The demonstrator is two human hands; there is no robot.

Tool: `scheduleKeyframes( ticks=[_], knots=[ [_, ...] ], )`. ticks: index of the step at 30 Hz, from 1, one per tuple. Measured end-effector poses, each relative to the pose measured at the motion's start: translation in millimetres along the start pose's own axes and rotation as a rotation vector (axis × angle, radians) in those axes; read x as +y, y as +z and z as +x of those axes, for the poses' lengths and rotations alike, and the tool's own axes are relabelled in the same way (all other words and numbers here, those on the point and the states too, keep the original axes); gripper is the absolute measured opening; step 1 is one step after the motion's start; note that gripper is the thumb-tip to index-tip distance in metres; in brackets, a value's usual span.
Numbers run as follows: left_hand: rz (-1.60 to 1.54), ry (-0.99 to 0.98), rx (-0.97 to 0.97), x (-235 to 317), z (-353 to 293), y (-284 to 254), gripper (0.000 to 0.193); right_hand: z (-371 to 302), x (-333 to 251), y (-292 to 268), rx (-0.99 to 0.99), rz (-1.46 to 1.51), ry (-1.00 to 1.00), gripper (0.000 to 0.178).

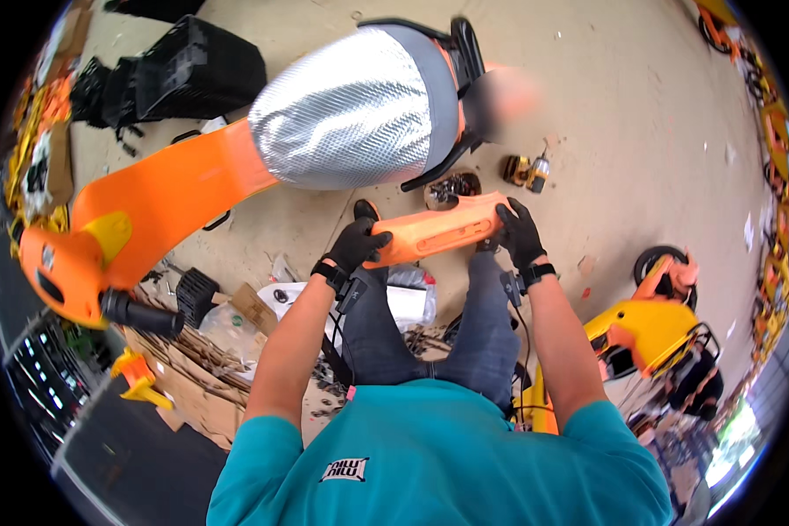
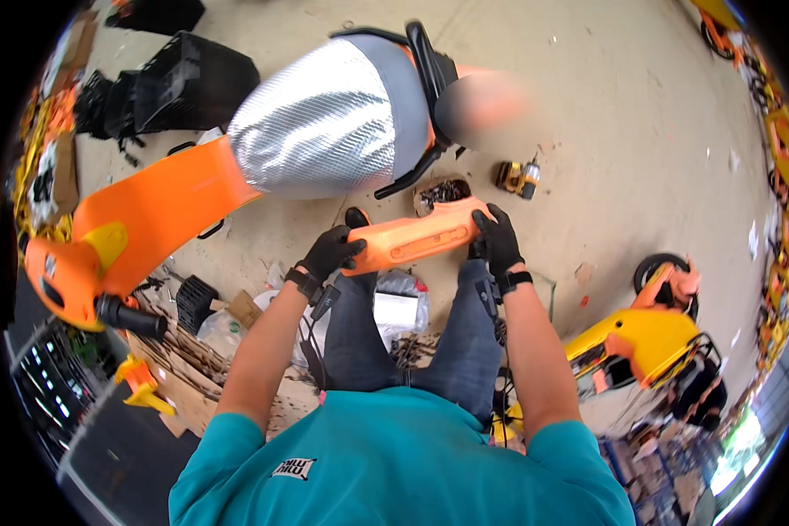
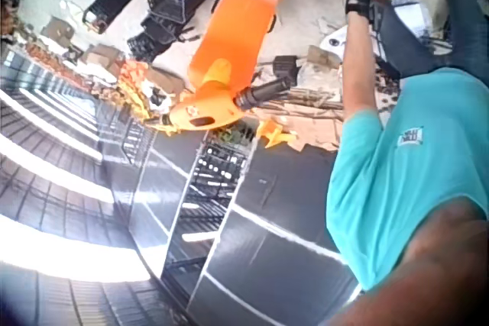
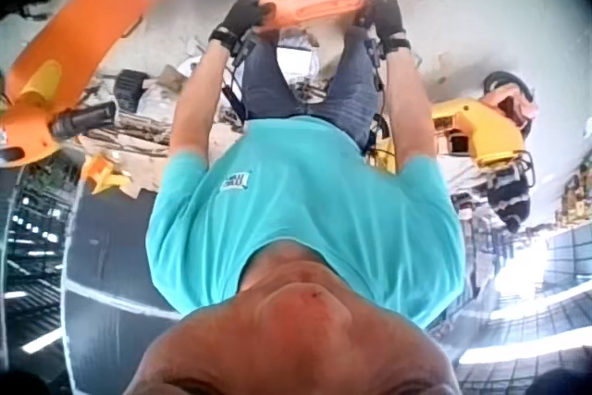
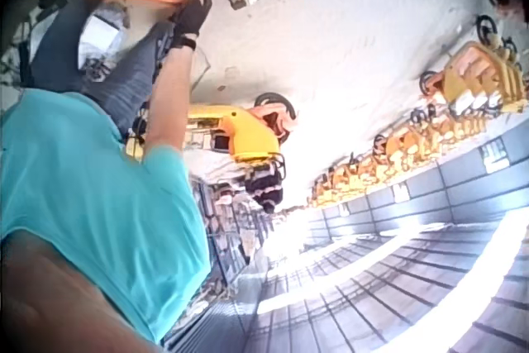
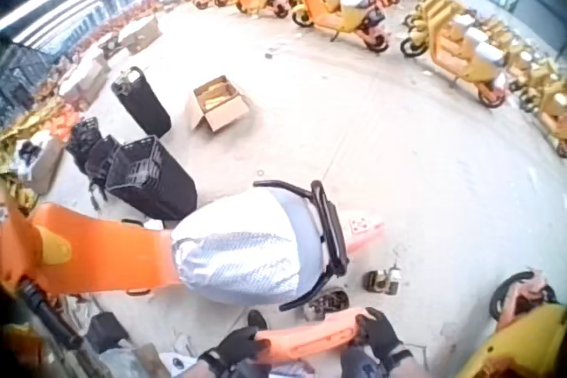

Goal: The person picks up an orange plastic panel from a pile of parts and walks to a yellow and orange scooter. They sit on the floor and fit the panel onto the scooter's body, using a screwdriver to tighten screws and secure the part.

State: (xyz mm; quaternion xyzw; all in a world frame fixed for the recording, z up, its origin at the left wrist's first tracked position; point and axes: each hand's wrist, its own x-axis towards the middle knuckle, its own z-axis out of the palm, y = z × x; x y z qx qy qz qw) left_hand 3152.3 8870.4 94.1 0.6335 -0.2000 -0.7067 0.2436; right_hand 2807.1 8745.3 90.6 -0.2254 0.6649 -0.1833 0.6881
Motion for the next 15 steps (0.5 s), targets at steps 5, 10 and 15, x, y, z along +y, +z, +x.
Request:
scheduleKeyframes(
  ticks=[5, 10, 15],
  knots=[
    [0.116, -0.062, 0.114, -52.5, 64.4, -23.7, 0.025, 82.9, 100.7, 26.5, 0.077, 0.067, 0.080, 0.060],
    [0.196, 0.067, 0.238, -92.6, 143.4, -39.5, 0.028, 178.1, 150.1, 49.8, -0.081, 0.532, -0.088, 0.043],
    [0.279, 0.137, 0.325, -103.0, 224.2, -25.3, 0.030, 275.3, 190.6, 73.7, -0.206, 0.817, -0.217, 0.064]
  ],
)
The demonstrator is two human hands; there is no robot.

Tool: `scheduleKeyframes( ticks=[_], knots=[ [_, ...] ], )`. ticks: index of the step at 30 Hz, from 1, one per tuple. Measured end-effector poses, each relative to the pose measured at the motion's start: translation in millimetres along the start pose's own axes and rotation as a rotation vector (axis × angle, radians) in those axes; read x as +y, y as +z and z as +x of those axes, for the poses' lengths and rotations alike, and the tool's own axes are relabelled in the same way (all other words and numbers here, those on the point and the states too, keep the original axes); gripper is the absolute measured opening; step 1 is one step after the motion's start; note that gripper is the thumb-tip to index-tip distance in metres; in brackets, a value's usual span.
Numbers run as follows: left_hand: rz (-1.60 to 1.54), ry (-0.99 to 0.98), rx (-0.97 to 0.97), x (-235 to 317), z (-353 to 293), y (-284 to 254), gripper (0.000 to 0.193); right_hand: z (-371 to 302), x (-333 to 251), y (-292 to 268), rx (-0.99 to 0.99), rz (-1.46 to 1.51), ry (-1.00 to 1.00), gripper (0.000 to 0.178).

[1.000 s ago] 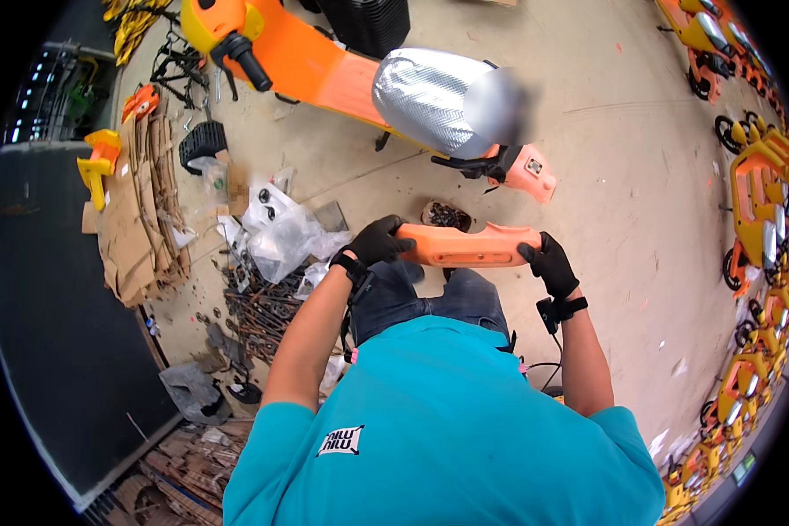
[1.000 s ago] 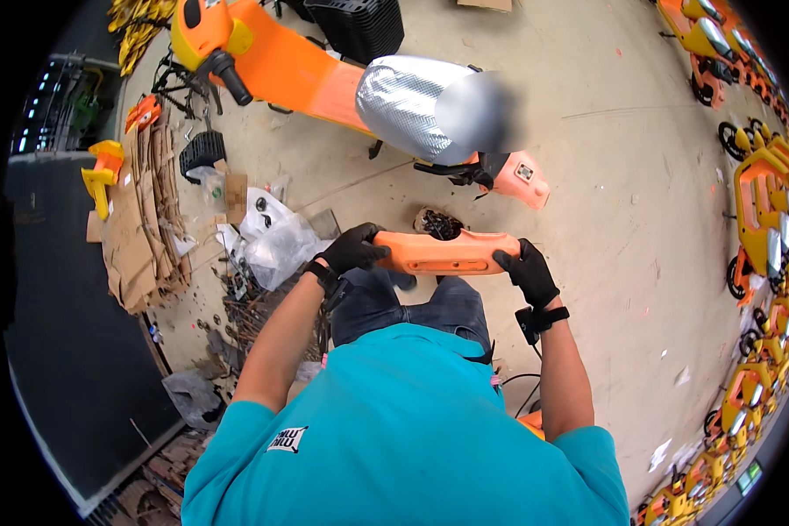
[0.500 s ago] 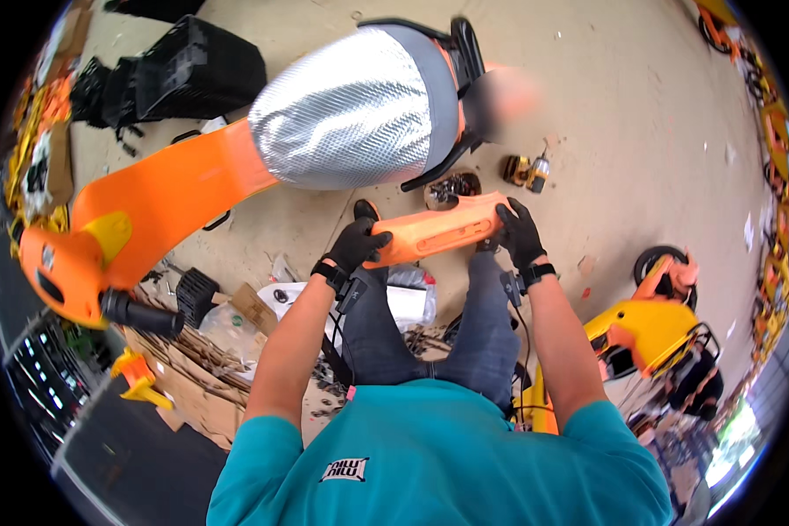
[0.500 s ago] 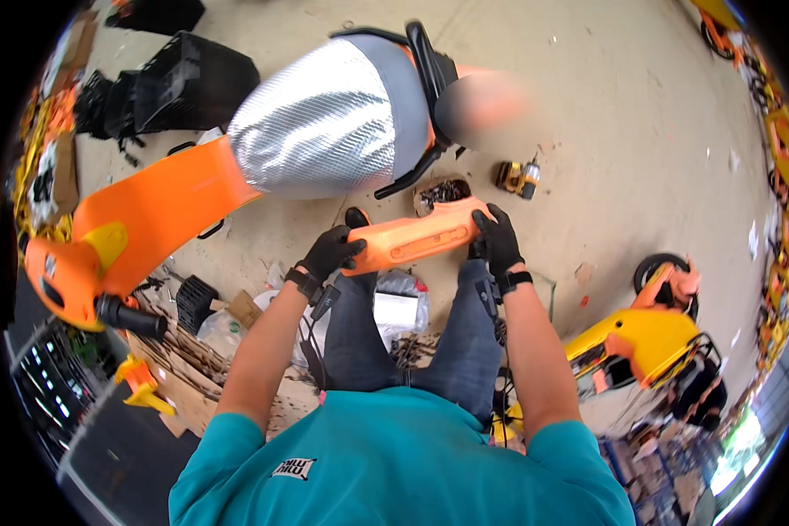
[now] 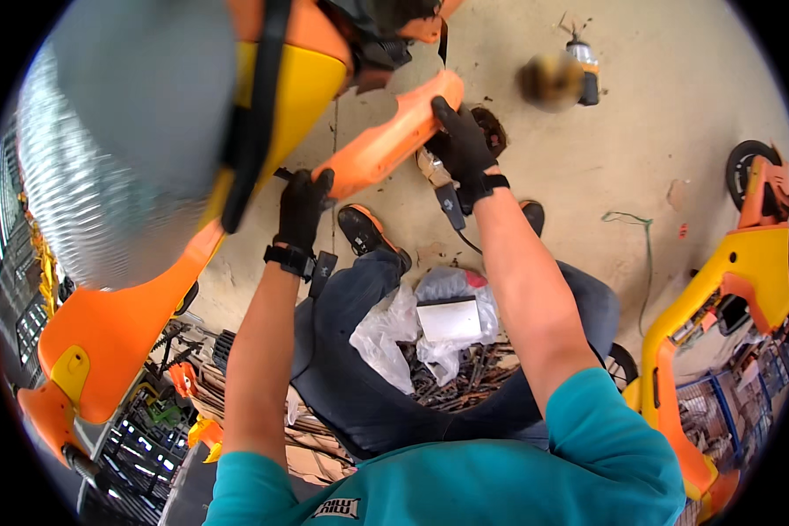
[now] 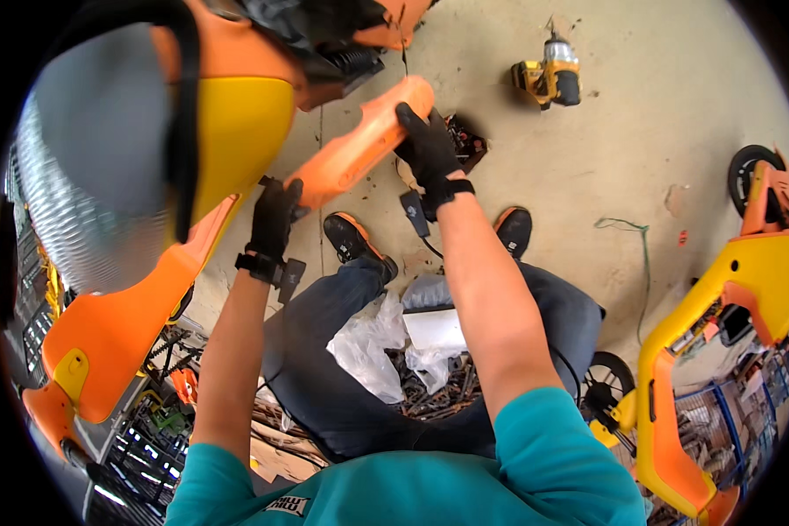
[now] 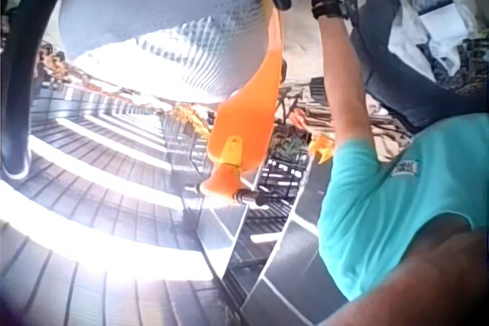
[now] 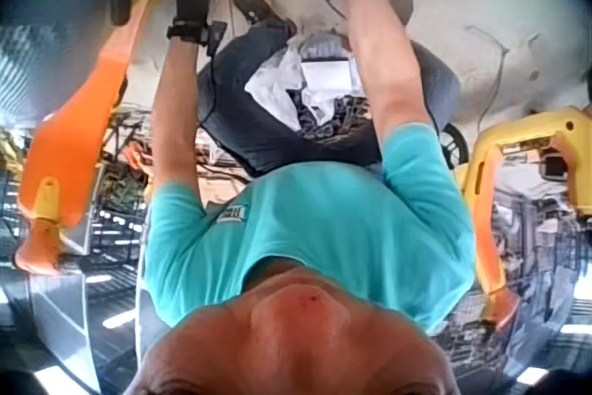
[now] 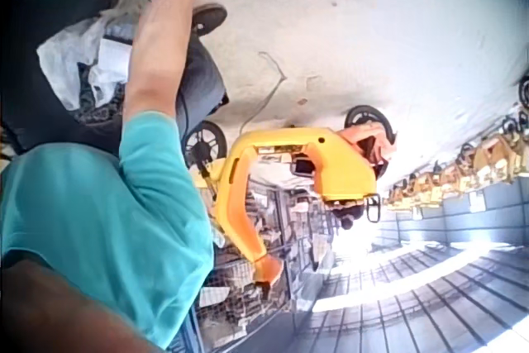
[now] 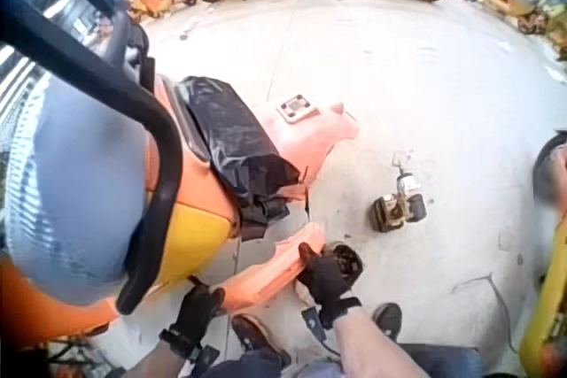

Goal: The person picks up an orange plastic panel from a pile of parts and walks to a yellow and orange scooter. They sit on the floor and fit the panel onto the scooter's body, using a screwdriver to tighten screws and secure the part.

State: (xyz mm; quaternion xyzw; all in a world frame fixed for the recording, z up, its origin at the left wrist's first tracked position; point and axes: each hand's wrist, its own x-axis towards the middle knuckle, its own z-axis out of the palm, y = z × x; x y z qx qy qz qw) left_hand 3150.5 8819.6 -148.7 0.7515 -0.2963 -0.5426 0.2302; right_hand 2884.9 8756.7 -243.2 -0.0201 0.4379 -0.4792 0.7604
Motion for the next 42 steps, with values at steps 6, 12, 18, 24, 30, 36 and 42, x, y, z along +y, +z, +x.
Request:
scheduleKeyframes(
  ticks=[6, 12, 18, 24, 30, 36, 42],
  knots=[
    [0.099, 0.148, 0.069, -30.8, 80.5, 32.4, 0.029, 65.7, 33.7, -15.4, -0.064, -0.081, -0.059, 0.072],
    [-0.133, 0.298, 0.140, -34.3, 128.4, 68.7, 0.026, 134.0, 20.2, -27.9, -0.266, -0.086, -0.250, 0.075],
    [-0.141, 0.471, 0.372, -48.4, 156.6, 81.2, 0.047, 145.3, 20.1, -10.2, -0.266, -0.043, -0.281, 0.076],
    [-0.582, 0.149, 0.086, -60.7, 161.7, 81.8, 0.109, 152.3, 25.8, -13.9, -0.299, 0.019, -0.262, 0.071],
    [-0.883, 0.222, -0.018, -56.7, 171.1, 77.6, 0.079, 154.4, 19.9, -10.8, -0.276, 0.025, -0.264, 0.065],
    [-1.059, 0.333, -0.129, -53.7, 189.7, 77.3, 0.065, 156.3, 17.8, -13.4, -0.295, -0.073, -0.248, 0.074],
    [-1.067, 0.406, -0.152, -49.9, 185.7, 79.4, 0.064, 161.7, -12.5, -29.2, -0.215, 0.010, -0.299, 0.088]
  ],
)
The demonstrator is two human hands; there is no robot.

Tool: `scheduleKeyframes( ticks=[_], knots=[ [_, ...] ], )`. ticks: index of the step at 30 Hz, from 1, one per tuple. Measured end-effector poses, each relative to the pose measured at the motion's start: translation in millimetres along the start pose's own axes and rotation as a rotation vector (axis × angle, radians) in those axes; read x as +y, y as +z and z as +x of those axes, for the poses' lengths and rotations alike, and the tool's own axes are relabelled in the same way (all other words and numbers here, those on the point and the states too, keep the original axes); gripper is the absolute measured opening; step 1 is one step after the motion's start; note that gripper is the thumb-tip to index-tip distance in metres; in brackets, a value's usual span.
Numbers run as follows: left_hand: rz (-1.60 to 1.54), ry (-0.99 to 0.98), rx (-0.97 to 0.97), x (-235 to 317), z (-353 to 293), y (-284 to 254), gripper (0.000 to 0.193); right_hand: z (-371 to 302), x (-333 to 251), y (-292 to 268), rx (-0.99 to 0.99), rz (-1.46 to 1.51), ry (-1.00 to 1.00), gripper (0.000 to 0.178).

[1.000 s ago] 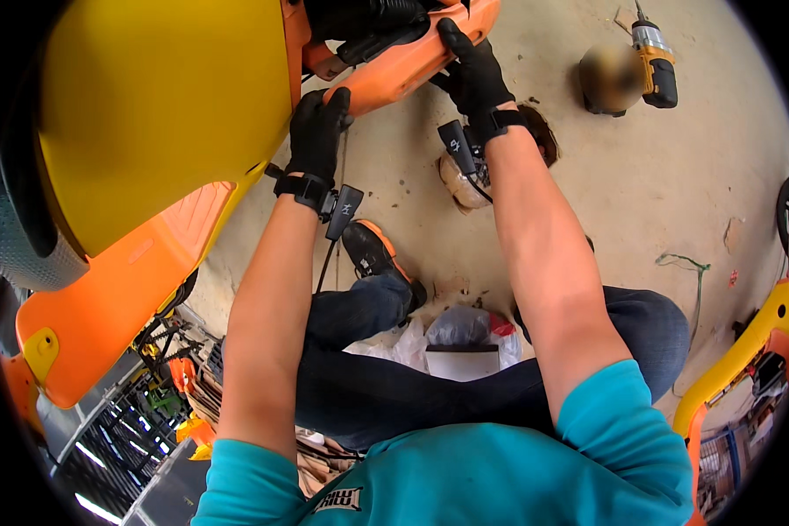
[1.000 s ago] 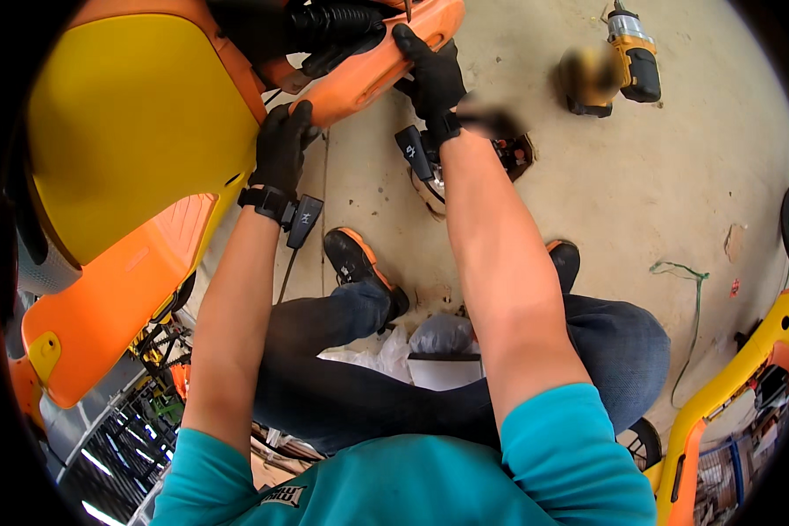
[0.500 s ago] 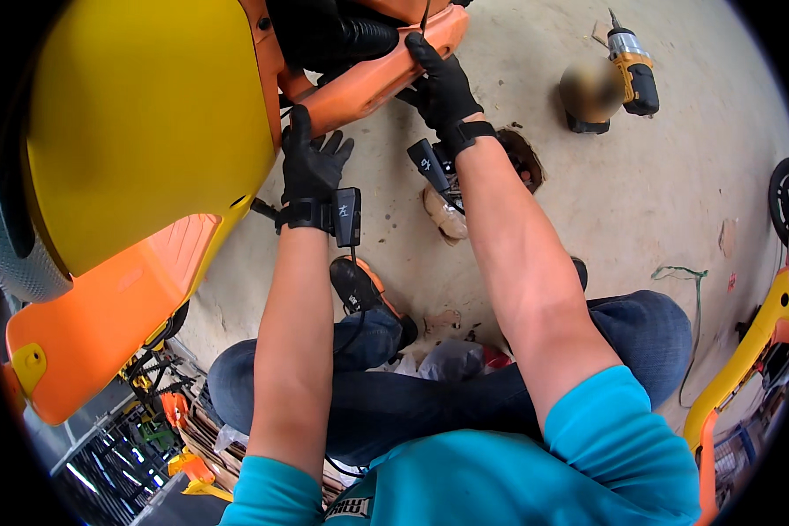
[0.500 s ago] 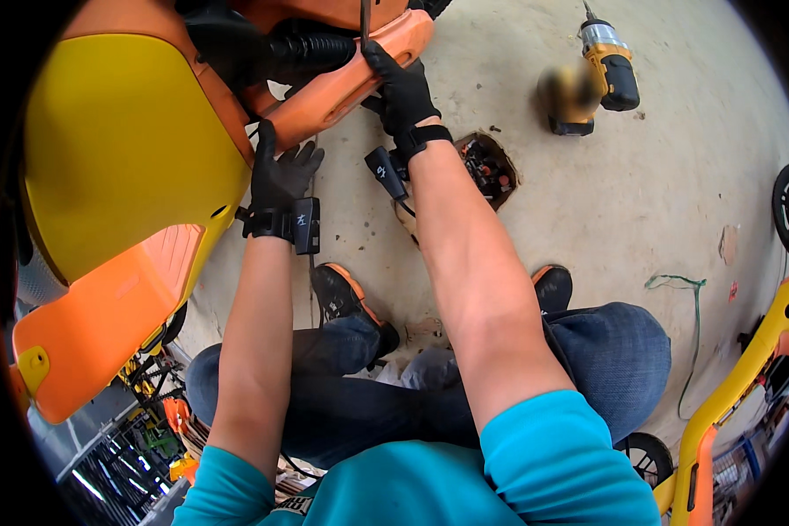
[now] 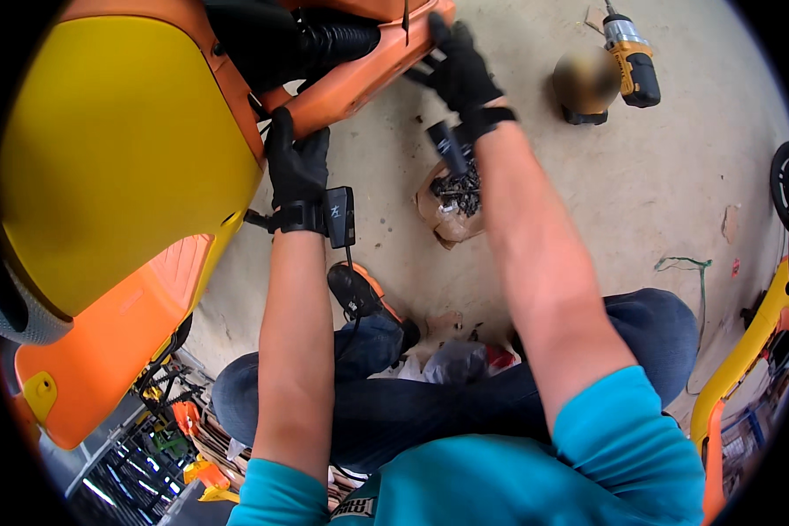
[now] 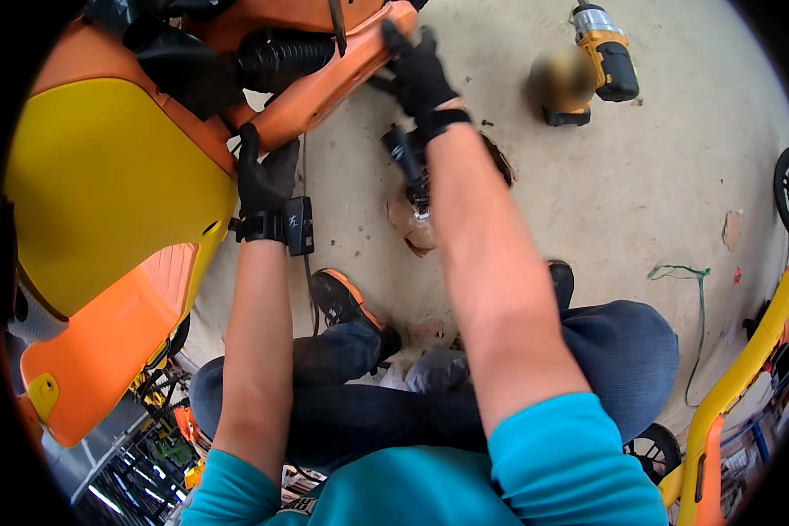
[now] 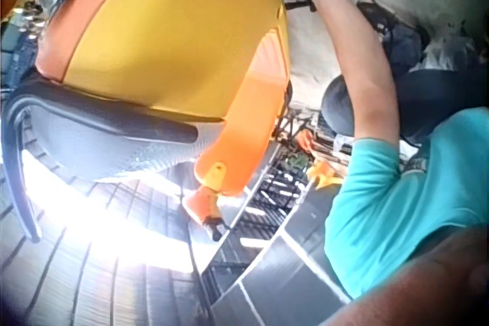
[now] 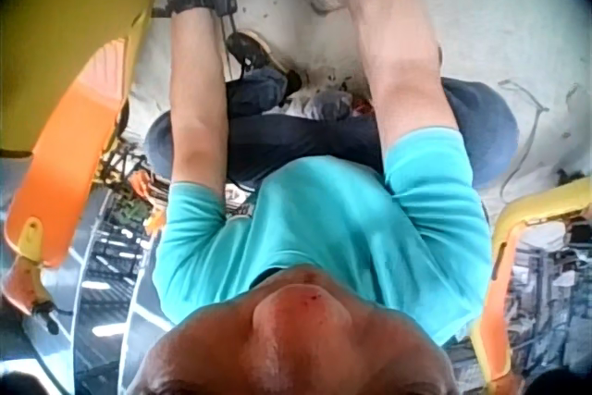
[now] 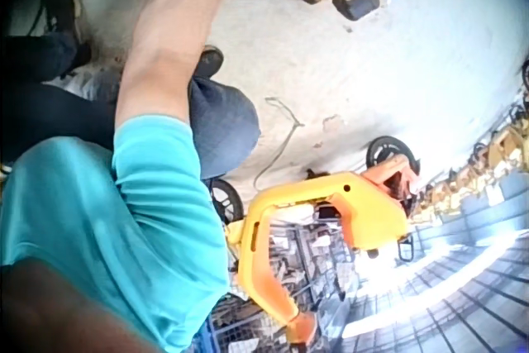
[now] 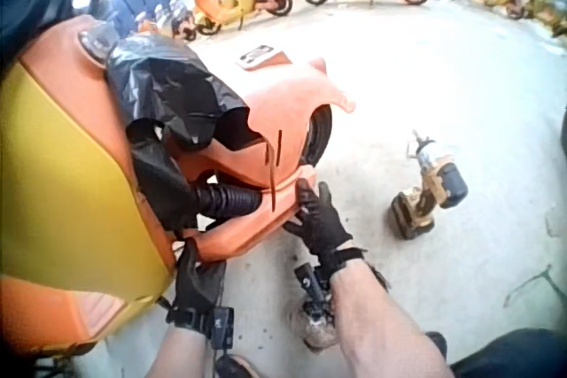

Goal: The person picks up an orange plastic panel from a pile of parts and walks to a yellow and orange scooter. They sit on the floor and fit the panel onto the scooter's body, using a screwdriver to tighten screws and secure the part.

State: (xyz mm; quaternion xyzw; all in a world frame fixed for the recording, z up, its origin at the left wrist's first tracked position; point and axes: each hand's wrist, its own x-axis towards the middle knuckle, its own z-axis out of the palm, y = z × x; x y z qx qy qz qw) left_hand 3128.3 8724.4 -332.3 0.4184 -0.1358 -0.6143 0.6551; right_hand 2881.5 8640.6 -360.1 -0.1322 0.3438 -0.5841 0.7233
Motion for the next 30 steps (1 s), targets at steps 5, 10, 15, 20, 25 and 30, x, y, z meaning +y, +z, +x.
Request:
scheduleKeyframes(
  ticks=[5, 10, 15, 20, 25, 30],
  knots=[
    [0.136, 0.070, 0.055, -3.0, -4.8, 6.3, 0.068, 45.1, -101.4, -36.9, -0.277, -0.339, 0.243, 0.046],
    [0.160, 0.085, 0.073, -13.7, 1.1, 10.3, 0.073, 96.3, -155.3, -67.7, -0.499, -0.831, 0.567, 0.057],
    [0.087, 0.067, 0.071, 4.4, -6.7, -1.3, 0.072, 51.2, -112.6, -17.0, -0.538, -0.907, 0.378, 0.058],
    [0.031, 0.072, 0.058, -3.5, -4.9, 7.2, 0.068, 53.1, -111.1, -32.7, -0.569, -0.709, 0.388, 0.052],
    [0.098, 0.079, 0.107, -7.8, -8.2, 18.4, 0.068, 51.7, -101.6, -31.9, -0.443, -0.739, 0.251, 0.054],
    [0.026, -0.038, 0.185, -1.7, -8.9, 9.9, 0.070, 47.0, -107.4, -19.8, -0.452, -0.779, 0.258, 0.055]
  ],
)
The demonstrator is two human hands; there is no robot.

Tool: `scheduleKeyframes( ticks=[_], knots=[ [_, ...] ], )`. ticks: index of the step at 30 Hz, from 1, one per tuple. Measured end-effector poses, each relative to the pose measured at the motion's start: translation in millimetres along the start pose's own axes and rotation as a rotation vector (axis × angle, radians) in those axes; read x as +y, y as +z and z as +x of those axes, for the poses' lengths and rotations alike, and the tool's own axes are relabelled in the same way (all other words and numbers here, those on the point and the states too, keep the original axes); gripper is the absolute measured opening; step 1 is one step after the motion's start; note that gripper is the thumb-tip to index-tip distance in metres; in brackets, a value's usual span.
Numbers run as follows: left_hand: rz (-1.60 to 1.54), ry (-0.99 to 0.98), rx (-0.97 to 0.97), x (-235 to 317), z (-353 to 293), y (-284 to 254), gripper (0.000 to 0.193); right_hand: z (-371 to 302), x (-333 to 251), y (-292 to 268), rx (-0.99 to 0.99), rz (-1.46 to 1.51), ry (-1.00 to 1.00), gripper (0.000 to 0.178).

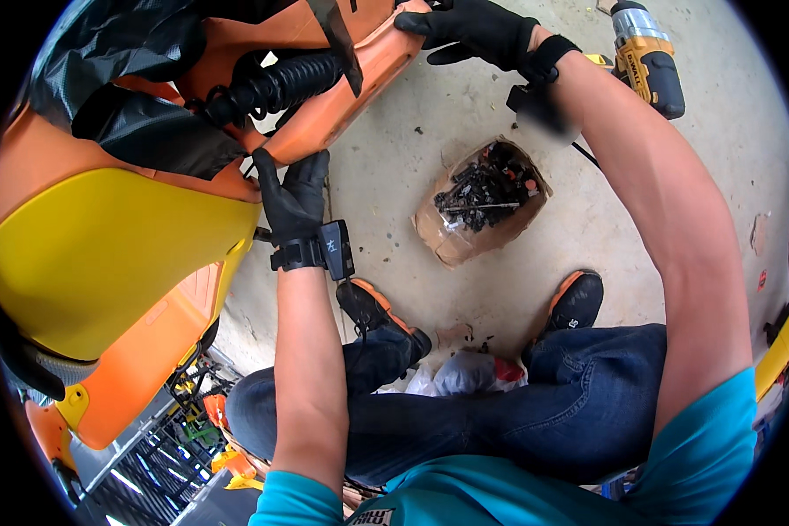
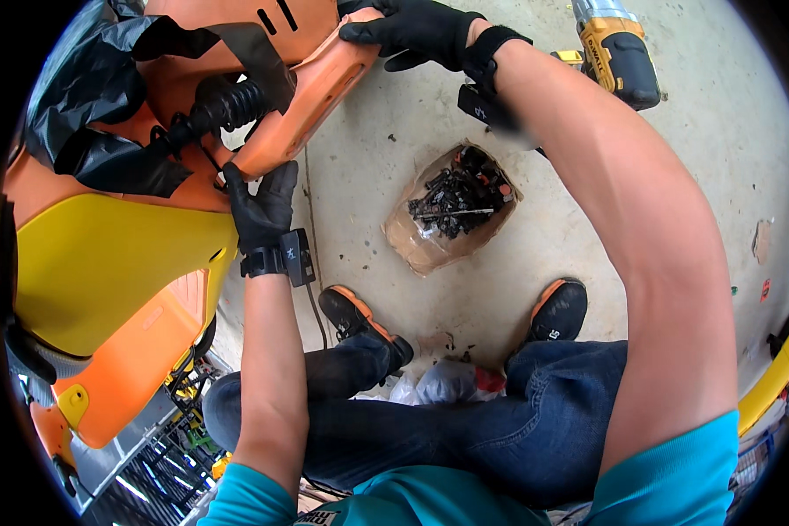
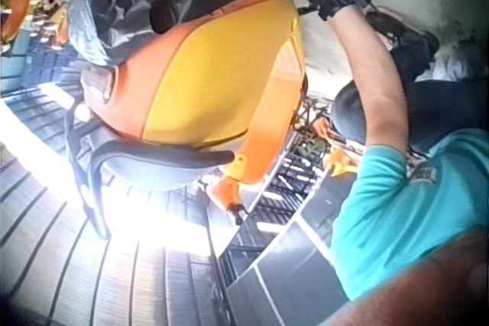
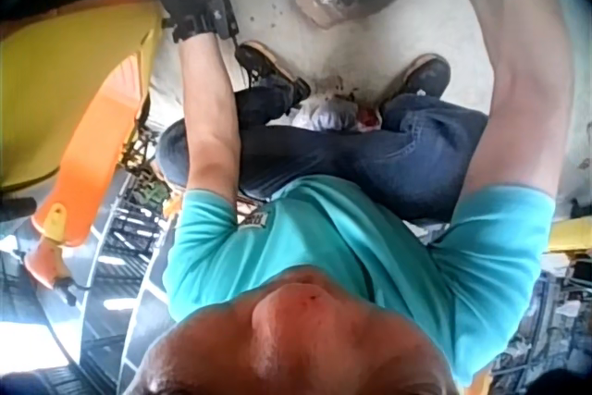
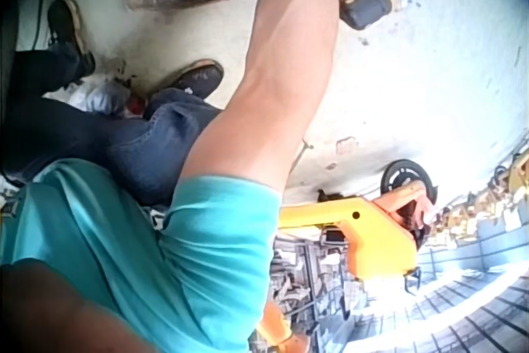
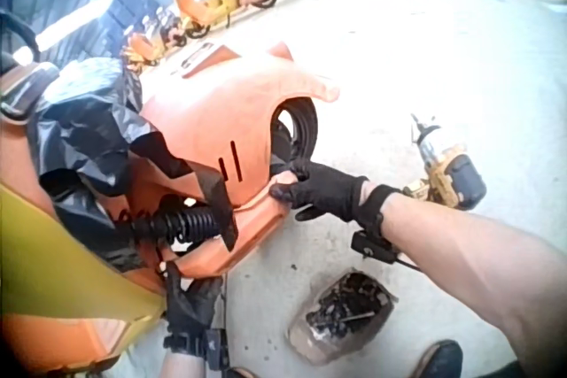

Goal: The person picks up an orange plastic panel from a pile of parts and walks to a yellow and orange scooter. They sit on the floor and fit the panel onto the scooter's body, using a screwdriver to tighten screws and secure the part.

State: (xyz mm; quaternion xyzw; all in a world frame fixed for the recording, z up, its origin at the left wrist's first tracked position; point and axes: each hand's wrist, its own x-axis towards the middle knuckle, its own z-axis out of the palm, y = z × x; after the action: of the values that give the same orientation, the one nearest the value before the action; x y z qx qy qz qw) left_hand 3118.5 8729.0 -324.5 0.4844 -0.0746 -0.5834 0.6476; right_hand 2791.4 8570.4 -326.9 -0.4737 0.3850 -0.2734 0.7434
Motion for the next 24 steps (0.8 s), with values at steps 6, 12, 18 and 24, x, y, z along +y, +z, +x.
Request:
scheduleKeyframes(
  ticks=[6, 12, 18, 24],
  knots=[
    [0.146, 0.034, 0.017, -0.4, -4.9, 5.3, 0.073, -4.8, -5.8, 2.5, 0.016, -0.043, 0.031, 0.060],
    [0.163, 0.040, 0.016, 0.9, -8.2, 5.1, 0.073, 1.2, 5.9, -1.0, -0.045, -0.006, 0.010, 0.068],
    [0.107, 0.080, 0.001, -3.8, -5.9, 9.4, 0.072, 5.1, 9.7, -7.6, -0.099, 0.007, -0.011, 0.060],
    [0.069, 0.136, -0.084, -6.4, -7.0, 10.8, 0.066, 2.5, 9.8, -1.2, -0.092, 0.033, -0.131, 0.047]
  ],
)
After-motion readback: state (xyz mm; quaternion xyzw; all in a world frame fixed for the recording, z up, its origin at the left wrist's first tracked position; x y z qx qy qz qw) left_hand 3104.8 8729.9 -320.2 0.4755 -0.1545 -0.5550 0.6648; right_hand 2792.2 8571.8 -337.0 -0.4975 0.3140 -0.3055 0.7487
